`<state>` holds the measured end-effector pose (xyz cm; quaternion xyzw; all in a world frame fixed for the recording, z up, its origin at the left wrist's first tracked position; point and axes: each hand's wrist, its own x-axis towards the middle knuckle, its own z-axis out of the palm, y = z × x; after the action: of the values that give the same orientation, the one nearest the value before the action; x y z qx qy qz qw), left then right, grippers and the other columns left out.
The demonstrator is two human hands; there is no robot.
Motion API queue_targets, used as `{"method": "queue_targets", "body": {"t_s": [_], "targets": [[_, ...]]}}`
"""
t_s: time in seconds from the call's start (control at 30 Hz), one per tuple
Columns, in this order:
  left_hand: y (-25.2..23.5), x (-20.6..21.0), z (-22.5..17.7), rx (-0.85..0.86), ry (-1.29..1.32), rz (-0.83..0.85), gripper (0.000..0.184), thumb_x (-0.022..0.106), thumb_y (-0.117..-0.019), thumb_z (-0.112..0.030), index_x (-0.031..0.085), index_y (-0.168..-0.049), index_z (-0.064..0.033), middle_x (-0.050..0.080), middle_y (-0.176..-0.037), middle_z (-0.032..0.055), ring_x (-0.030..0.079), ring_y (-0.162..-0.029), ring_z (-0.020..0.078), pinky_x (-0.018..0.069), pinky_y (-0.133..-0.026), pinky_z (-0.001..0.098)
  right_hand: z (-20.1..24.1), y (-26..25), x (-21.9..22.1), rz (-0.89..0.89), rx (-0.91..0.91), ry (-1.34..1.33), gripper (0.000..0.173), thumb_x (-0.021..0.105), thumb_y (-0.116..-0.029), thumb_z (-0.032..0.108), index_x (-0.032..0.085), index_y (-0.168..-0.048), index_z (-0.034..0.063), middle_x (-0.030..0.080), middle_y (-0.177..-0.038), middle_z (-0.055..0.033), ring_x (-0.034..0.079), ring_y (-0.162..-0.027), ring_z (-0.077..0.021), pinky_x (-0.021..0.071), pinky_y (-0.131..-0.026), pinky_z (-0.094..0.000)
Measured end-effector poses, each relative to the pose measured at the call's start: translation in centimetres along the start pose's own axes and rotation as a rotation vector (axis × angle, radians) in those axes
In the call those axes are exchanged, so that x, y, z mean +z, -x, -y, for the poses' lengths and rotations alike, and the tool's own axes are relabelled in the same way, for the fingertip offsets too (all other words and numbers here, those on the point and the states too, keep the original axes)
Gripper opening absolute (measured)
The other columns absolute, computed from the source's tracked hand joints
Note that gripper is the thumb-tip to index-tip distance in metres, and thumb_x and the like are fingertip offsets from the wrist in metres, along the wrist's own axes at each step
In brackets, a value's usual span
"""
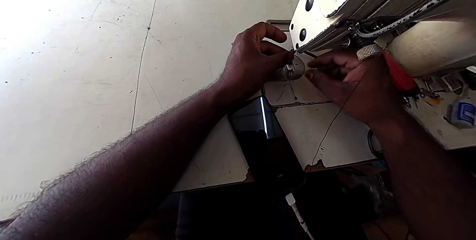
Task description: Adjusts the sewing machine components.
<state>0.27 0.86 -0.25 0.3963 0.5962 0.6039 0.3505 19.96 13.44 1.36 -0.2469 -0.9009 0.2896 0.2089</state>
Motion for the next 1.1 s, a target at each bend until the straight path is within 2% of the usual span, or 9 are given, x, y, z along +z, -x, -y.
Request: {"method": "queue_targets", "body": {"t_s": [0.13, 0.27, 0.4, 0.6, 0.73, 0.83, 0.9, 1.0, 1.1], "targets": [[0.1, -0.1, -0.1, -0.006, 0.026, 0.001, 0.039, 0.08, -0.0891, -0.005, 0.059, -0.121, -0.0005, 0.079, -0.092, 0.0092, 0.077, -0.077, 0.0177, 0.0649, -0.07, 0.0291, 1.3, 0.3, 2.0, -0.016, 0.058, -0.15, 0.015, 0.077, -0.091, 0.025, 0.075, -0.102, 0.0152, 0.073, -0.083, 0.0074, 0.063, -0.062, -0.0021, 0.0532, -0.053, -0.0195], [0.3, 0.0, -0.2, -0.021, 0.035, -0.003, 0.039, 0.081, -0.0887, -0.004, 0.06, -0.121, -0.0001, 0.078, -0.092, 0.01, 0.077, -0.077, 0.0183, 0.0653, -0.071, 0.0299, 1.4, 0.6, 3.6, -0.153, -0.011, -0.23, 0.012, 0.077, -0.0907, 0.018, 0.075, -0.1, 0.0098, 0.073, -0.082, 0.0038, 0.063, -0.06, -0.0024, 0.0526, -0.05, -0.0183], [0.3, 0.1, -0.1, -0.011, 0.031, -0.01, 0.039, 0.081, -0.0882, -0.004, 0.06, -0.12, -0.0001, 0.078, -0.091, 0.0102, 0.077, -0.076, 0.0178, 0.065, -0.07, 0.0293, 1.4, 0.8, 4.1, -0.209, -0.07, -0.21, 0.01, 0.075, -0.0904, 0.013, 0.075, -0.098, 0.0072, 0.073, -0.082, 0.0029, 0.061, -0.06, -0.0004, 0.0509, -0.05, -0.0162], [0.3, 0.2, -0.2, -0.012, 0.012, 0.003, 0.036, 0.08, -0.0884, -0.003, 0.061, -0.119, -0.0007, 0.078, -0.089, 0.0095, 0.076, -0.073, 0.0175, 0.0649, -0.067, 0.0297, 1.6, 0.8, 4.5, -0.213, -0.056, -0.182, 0.006, 0.07, -0.0909, 0.012, 0.074, -0.094, 0.0085, 0.068, -0.074, 0.0059, 0.057, -0.055, 0.0022, 0.0467, -0.047, -0.0148], [0.3, -0.2, -0.2, 0.019, -0.009, 0.072, 0.022, 0.078, -0.0911, -0.006, 0.068, -0.109, -0.0003, 0.077, -0.09, 0.0083, 0.075, -0.078, 0.0154, 0.0648, -0.072, 0.0287, 1.6, 0.6, 4.2, -0.188, 0.0, -0.282, 0.004, 0.067, -0.0916, 0.01, 0.071, -0.09, 0.0092, 0.064, -0.068, 0.0056, 0.055, -0.051, -0.0005, 0.0436, -0.043, -0.0165], [0.1, -0.6, 0.1, 0.071, -0.044, 0.122, 0.013, 0.075, -0.096, -0.013, 0.074, -0.103, -0.0017, 0.075, -0.088, 0.006, 0.072, -0.076, 0.0129, 0.0626, -0.069, 0.0267, 1.3, 0.5, 4.1, -0.179, 0.038, -0.374, 0.004, 0.068, -0.0925, 0.009, 0.071, -0.09, 0.008, 0.065, -0.067, 0.0031, 0.054, -0.05, -0.0042, 0.0422, -0.041, -0.019], [0.1, -0.7, 0.3, 0.097, -0.083, 0.146, 0.014, 0.072, -0.0986, -0.016, 0.075, -0.101, -0.0029, 0.075, -0.085, 0.0045, 0.071, -0.074, 0.0117, 0.0619, -0.068, 0.0266, 1.3, 0.5, 4.0, -0.175, 0.046, -0.41, 0.003, 0.068, -0.0926, 0.008, 0.071, -0.09, 0.0074, 0.064, -0.067, 0.0025, 0.054, -0.05, -0.0049, 0.042, -0.042, -0.0189], [0.2, -0.6, 0.4, 0.112, -0.107, 0.16, 0.016, 0.069, -0.1009, -0.017, 0.075, -0.1, -0.0028, 0.075, -0.085, 0.0042, 0.073, -0.076, 0.0123, 0.065, -0.071, 0.0294, 1.3, 0.5, 4.0, -0.147, 0.038, -0.433, 0.003, 0.069, -0.0928, 0.007, 0.07, -0.09, 0.0067, 0.064, -0.068, 0.0019, 0.055, -0.051, -0.0052, 0.0426, -0.043, -0.0188], [0.3, -0.5, 0.2, 0.08, -0.131, 0.147, 0.017, 0.068, -0.1017, -0.018, 0.073, -0.097, -0.0031, 0.073, -0.081, 0.0035, 0.072, -0.072, 0.0119, 0.0636, -0.068, 0.0284, 1.2, 0.5, 3.9, -0.107, 0.043, -0.465, 0.004, 0.069, -0.0933, 0.008, 0.071, -0.092, 0.0053, 0.066, -0.07, 0.0004, 0.056, -0.053, -0.0064, 0.0429, -0.044, -0.0193]]}}
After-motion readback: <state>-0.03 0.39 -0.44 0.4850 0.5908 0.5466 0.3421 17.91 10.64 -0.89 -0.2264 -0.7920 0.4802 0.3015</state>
